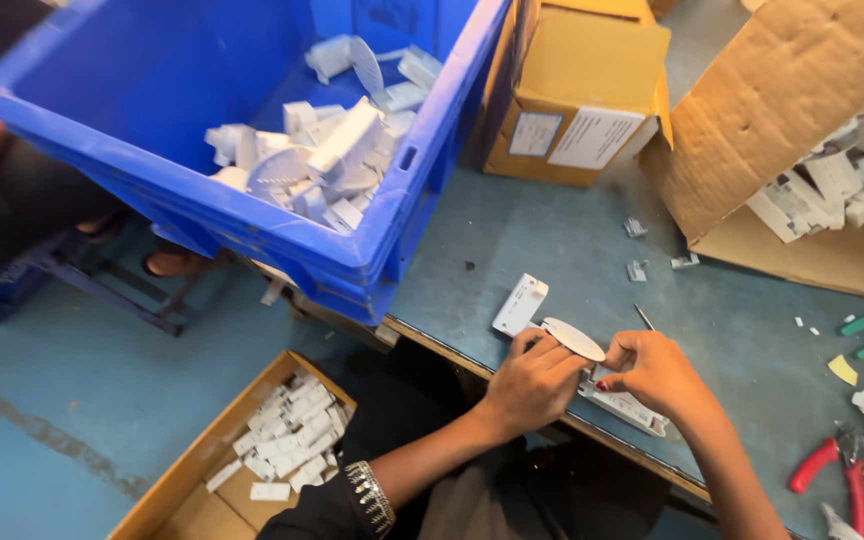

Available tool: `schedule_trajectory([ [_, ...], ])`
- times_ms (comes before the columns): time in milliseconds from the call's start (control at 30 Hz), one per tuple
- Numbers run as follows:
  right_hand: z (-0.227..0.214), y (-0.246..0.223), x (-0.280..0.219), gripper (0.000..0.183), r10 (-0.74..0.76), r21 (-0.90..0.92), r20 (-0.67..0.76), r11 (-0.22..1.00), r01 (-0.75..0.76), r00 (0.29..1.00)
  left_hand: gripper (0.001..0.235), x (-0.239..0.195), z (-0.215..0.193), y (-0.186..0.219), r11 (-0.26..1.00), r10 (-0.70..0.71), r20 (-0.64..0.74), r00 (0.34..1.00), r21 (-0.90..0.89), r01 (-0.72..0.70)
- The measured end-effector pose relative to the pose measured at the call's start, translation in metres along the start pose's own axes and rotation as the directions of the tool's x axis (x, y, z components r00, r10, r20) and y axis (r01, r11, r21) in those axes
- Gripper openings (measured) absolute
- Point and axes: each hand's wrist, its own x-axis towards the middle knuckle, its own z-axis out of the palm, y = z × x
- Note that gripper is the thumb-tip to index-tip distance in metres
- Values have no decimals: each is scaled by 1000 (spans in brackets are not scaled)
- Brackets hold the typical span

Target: The person assembles white plastic electrical components at a workbench. They use a screwdriver to tighten screws on the components and place the finished items into a blue crate. The workspace includes cardboard boxes and various tools.

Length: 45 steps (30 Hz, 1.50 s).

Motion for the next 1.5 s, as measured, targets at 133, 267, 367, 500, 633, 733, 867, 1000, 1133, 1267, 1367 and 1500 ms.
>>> schedule_trajectory([
  [133,20,17,-19,31,-225,-87,-247,974,210,942,23,-2,6,7,986,36,33,999,161,-41],
  [267,45,12,-53,25,-366,-159,-473,930,331,801,27,-6,8,11,966,23,82,996,256,-43],
  [367,63,1,-77,23,-480,-279,-557,877,391,678,29,-7,4,6,980,34,98,995,192,-52],
  [500,72,-2,-90,25,-565,-372,-642,821,434,519,35,-7,4,3,997,31,124,992,63,-39],
  [633,75,3,-84,49,-474,-306,-685,876,373,553,39,-5,-4,0,997,47,135,990,-73,-38],
  [733,72,11,-78,46,-420,-226,-668,901,370,615,40,-3,-5,2,993,11,162,987,-119,8],
  [867,75,19,-71,46,-429,-191,-669,888,418,607,36,0,0,1,987,-16,158,987,-153,40],
  [1000,77,22,-58,41,-369,-147,-699,912,382,613,30,8,6,-3,988,-22,195,981,-144,51],
  [1133,74,24,-51,39,-303,-90,-700,935,342,646,26,13,7,-6,986,-28,253,967,-154,68],
  [1267,72,23,-54,36,-260,-36,-678,946,323,687,27,13,2,-4,977,3,231,973,-207,46],
  [1367,73,15,-55,35,-311,-97,-728,929,357,611,30,17,-5,-1,974,10,211,977,-222,38],
  [1500,76,13,-62,37,-408,-175,-765,876,450,497,31,20,-8,5,971,-20,188,982,-232,64],
])
